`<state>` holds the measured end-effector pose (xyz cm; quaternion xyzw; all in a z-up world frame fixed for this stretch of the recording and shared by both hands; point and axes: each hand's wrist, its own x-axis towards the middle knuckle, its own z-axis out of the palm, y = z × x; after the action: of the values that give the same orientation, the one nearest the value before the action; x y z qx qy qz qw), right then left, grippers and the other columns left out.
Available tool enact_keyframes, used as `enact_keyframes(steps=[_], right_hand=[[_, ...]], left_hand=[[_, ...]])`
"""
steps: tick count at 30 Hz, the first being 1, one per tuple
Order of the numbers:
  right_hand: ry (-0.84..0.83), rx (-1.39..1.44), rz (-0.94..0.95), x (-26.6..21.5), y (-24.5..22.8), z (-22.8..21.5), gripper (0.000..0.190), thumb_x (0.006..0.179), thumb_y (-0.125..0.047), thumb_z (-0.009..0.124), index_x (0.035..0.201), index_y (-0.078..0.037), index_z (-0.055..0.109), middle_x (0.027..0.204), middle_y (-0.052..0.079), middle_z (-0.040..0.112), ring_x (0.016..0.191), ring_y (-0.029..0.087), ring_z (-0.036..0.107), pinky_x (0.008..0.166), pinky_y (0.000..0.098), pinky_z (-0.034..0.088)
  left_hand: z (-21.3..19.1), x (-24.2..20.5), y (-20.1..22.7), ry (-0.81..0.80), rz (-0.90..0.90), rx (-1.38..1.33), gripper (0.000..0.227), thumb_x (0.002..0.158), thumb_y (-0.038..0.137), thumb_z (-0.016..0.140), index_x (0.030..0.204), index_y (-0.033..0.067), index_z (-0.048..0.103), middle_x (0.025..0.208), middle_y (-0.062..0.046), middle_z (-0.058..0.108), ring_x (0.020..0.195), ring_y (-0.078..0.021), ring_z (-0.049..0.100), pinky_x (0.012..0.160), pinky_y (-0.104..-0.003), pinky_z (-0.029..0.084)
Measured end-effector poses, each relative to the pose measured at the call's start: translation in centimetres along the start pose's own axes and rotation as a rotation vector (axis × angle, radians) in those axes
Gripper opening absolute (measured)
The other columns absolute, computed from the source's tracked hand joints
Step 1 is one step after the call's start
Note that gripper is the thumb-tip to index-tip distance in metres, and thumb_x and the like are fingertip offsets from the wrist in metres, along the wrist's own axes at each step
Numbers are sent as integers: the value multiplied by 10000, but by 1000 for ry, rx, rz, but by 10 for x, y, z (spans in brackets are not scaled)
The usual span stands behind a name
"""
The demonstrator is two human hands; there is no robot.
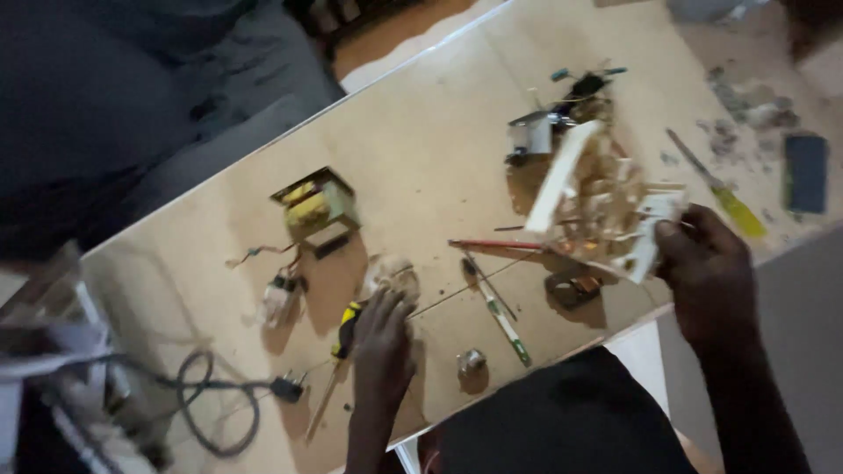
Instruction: Dismantling a fan assembly to extract the motor and cleaning the fan blades using a brush.
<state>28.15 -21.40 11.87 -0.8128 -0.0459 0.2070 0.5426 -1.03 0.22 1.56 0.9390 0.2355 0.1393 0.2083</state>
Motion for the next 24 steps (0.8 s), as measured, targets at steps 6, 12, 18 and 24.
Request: enact_keyframes(steps=[6,12,18,24], right_hand=[[-1000,1109,118,90,203,14,659,1073,-485,592,1525,-27,450,1261,159,655,1100,244,649,929,381,568],[-1176,1372,810,23,133,37,557,1077,-401,448,1532,-83,401,1298,349,501,801,244,621,667,251,587],[-1224,1020,836,0,104,63,806,910,-478,615,1444,108,472,996,107,653,853,225,617,417,190,453],[-774,302,633,2,43,55,511,1027,-377,419,1278,50,542,1115,360,782,629,319,657,449,302,421]], left_hand=[[-37,27,62,285,-150,-264,231,946,4,617,1151,64,705,1239,-123,701,1227,-294,642,1112,-407,470],[-49,54,101,148,-422,-703,333,953,202,634,1273,115,661,1308,-75,722,1243,-219,671,1006,-376,568],[-58,80,110,-232,-363,-1081,604,975,392,538,1461,37,492,1450,-227,616,1307,-402,642,1006,-550,593],[-59,90,90,56,-566,-979,245,988,257,588,1002,76,752,966,-70,805,892,-166,753,827,-304,596]])
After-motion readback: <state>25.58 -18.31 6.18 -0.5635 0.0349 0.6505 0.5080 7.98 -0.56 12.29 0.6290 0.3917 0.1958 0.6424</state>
